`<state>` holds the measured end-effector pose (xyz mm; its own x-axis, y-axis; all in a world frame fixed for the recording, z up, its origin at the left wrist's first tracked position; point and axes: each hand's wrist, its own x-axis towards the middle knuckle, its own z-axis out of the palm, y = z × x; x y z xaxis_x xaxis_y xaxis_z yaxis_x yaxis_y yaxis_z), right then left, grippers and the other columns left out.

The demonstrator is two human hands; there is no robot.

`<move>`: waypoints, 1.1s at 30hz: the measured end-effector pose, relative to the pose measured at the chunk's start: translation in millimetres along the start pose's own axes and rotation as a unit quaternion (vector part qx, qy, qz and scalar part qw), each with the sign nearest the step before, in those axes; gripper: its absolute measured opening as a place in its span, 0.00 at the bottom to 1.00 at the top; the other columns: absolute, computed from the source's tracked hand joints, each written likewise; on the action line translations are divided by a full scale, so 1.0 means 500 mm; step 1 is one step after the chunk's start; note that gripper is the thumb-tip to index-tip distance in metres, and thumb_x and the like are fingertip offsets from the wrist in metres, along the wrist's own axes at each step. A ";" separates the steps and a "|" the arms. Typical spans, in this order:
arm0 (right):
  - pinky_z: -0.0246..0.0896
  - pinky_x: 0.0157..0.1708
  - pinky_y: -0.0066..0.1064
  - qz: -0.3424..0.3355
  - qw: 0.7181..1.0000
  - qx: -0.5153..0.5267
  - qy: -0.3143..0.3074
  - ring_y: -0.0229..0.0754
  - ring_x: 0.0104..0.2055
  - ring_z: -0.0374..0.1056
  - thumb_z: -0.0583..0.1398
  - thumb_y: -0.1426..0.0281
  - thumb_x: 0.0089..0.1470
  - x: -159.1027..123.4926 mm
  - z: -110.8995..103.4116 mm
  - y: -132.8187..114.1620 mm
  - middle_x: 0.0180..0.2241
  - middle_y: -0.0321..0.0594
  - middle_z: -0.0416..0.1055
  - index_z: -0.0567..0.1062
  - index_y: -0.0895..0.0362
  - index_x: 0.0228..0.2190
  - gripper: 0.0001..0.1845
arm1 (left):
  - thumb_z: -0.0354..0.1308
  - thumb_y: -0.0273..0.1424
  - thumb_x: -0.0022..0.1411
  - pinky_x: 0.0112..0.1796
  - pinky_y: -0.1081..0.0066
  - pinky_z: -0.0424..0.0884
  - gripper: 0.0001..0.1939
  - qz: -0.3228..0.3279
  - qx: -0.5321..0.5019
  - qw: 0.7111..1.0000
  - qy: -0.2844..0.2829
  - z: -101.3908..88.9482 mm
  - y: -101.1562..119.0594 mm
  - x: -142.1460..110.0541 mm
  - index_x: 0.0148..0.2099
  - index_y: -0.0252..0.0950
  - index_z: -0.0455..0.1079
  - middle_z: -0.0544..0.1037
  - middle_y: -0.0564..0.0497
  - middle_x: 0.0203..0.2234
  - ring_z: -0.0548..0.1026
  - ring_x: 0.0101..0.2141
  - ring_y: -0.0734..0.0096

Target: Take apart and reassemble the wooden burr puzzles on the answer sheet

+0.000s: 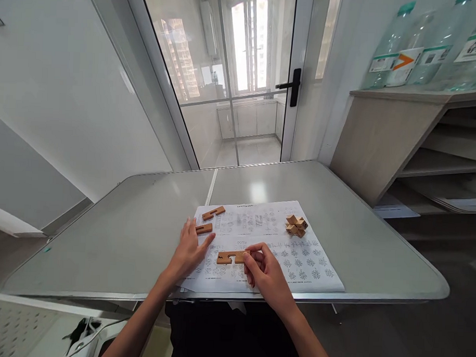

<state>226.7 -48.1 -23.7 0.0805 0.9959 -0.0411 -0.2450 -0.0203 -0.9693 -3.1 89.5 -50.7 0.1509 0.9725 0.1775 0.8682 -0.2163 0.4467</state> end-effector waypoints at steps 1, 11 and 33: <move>0.61 0.24 0.29 -0.001 1.000 0.001 0.000 0.36 0.23 0.61 0.65 0.45 0.57 0.001 -0.001 0.002 0.25 0.31 0.67 0.70 0.53 0.37 0.25 | 0.52 0.52 0.69 0.69 0.44 0.49 0.45 0.007 -0.001 1.000 -0.015 0.001 0.002 -0.011 0.74 0.30 0.43 0.44 0.29 0.74 0.42 0.74 0.42; 0.59 0.25 0.29 -0.003 1.000 -0.009 -0.008 0.35 0.23 0.60 0.64 0.46 0.59 0.003 -0.004 0.006 0.25 0.31 0.67 0.70 0.53 0.38 0.24 | 0.44 0.51 0.73 0.69 0.39 0.36 0.41 0.109 0.119 0.985 -0.056 0.025 0.035 0.012 0.77 0.32 0.41 0.39 0.38 0.76 0.30 0.73 0.43; 0.61 0.25 0.30 -0.008 1.000 0.007 -0.002 0.36 0.23 0.61 0.65 0.46 0.58 0.005 0.001 0.003 0.25 0.31 0.68 0.70 0.53 0.39 0.25 | 0.46 0.45 0.76 0.50 0.62 0.71 0.21 0.179 -0.208 0.945 -0.178 -0.102 0.137 -0.069 0.57 0.41 0.73 0.81 0.47 0.44 0.78 0.46 0.60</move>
<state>225.9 -45.4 -25.2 0.0810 0.9964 -0.0252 -0.2576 -0.0035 -0.9662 26.9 36.7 18.5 0.6135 0.7822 0.1085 0.4818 -0.4796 0.7334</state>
